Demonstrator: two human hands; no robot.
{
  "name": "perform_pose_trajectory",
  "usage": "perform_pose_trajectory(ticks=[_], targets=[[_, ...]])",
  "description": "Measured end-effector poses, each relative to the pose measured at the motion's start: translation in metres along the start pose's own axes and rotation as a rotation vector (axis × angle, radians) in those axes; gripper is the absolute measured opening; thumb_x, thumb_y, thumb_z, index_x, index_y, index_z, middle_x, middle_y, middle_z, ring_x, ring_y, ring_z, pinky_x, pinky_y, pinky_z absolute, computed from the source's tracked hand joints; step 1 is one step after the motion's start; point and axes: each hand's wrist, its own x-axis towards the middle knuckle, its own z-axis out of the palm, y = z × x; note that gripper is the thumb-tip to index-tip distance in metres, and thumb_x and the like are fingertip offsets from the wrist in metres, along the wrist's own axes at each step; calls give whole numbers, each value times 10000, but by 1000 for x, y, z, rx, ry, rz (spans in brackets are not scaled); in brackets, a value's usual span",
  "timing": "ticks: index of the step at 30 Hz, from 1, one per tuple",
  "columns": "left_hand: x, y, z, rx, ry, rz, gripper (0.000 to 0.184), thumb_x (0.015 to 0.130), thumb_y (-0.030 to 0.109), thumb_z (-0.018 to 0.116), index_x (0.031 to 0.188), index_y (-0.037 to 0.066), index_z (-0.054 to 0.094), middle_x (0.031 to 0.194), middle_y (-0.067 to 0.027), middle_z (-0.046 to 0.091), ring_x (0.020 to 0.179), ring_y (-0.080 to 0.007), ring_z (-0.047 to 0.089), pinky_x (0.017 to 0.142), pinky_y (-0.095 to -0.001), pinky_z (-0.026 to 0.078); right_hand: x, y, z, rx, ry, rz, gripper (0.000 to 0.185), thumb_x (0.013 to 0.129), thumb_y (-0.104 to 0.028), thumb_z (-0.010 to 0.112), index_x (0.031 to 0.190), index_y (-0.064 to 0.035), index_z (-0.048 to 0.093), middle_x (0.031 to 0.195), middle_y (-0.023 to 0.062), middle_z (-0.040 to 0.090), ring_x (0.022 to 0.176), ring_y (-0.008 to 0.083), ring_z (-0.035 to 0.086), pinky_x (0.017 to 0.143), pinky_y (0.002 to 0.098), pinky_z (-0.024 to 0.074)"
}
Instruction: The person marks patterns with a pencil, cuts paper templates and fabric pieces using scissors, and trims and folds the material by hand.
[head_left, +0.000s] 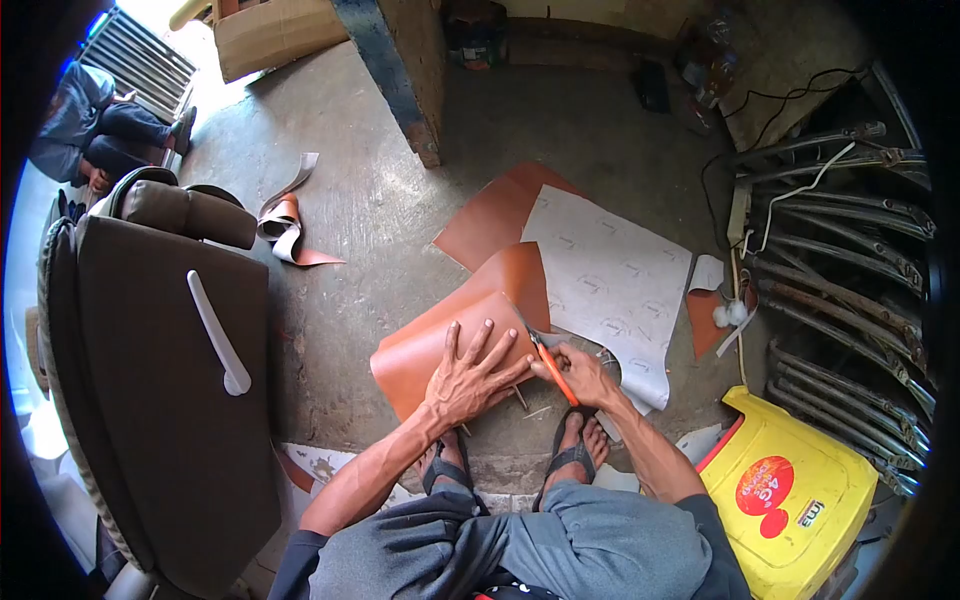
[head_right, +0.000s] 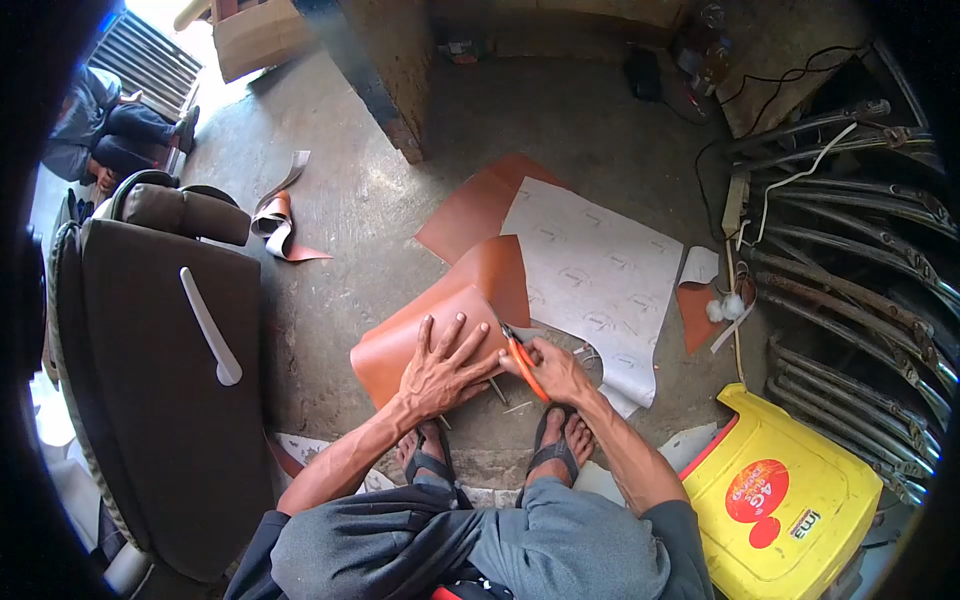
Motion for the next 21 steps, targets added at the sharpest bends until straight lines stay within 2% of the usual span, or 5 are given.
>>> perform_pose_trajectory(ticks=[5,7,13,15,21], targets=[[1,-4,1,5,20,23,650,858,555,650,1462,394,471,1577,-49,356,1457,-387,275,1126,-718,199,13,-6,-4,-105,3,14,736,770,-707,726,1020,-17,689,810,101,676,765,213,638,695,365,503],[1,-5,0,13,14,24,648,864,550,645,1466,389,467,1579,-48,350,1452,-392,277,1125,-720,200,12,-11,-3,-108,9,-7,576,836,-584,748,995,-33,698,730,23,594,680,134,540,632,310,442],[1,0,1,53,-16,15,658,865,551,642,1476,398,452,1564,-49,374,1448,-383,291,1119,-726,204,28,-25,-7,-66,32,-47,713,769,-687,743,988,-12,679,762,88,652,708,193,615,658,355,499],[2,1,-1,61,-17,1,624,909,546,546,1504,492,366,1565,-27,369,1447,-372,290,1120,-734,202,32,-31,-8,-131,29,-48,710,763,-688,747,964,-11,682,753,95,658,703,199,629,656,360,508],[0,1,1,78,-10,16,638,901,547,562,1506,472,374,1562,-33,372,1450,-374,291,1125,-732,195,37,-36,-7,-135,36,-23,740,740,-709,751,931,4,690,762,129,680,742,259,669,700,381,531]])
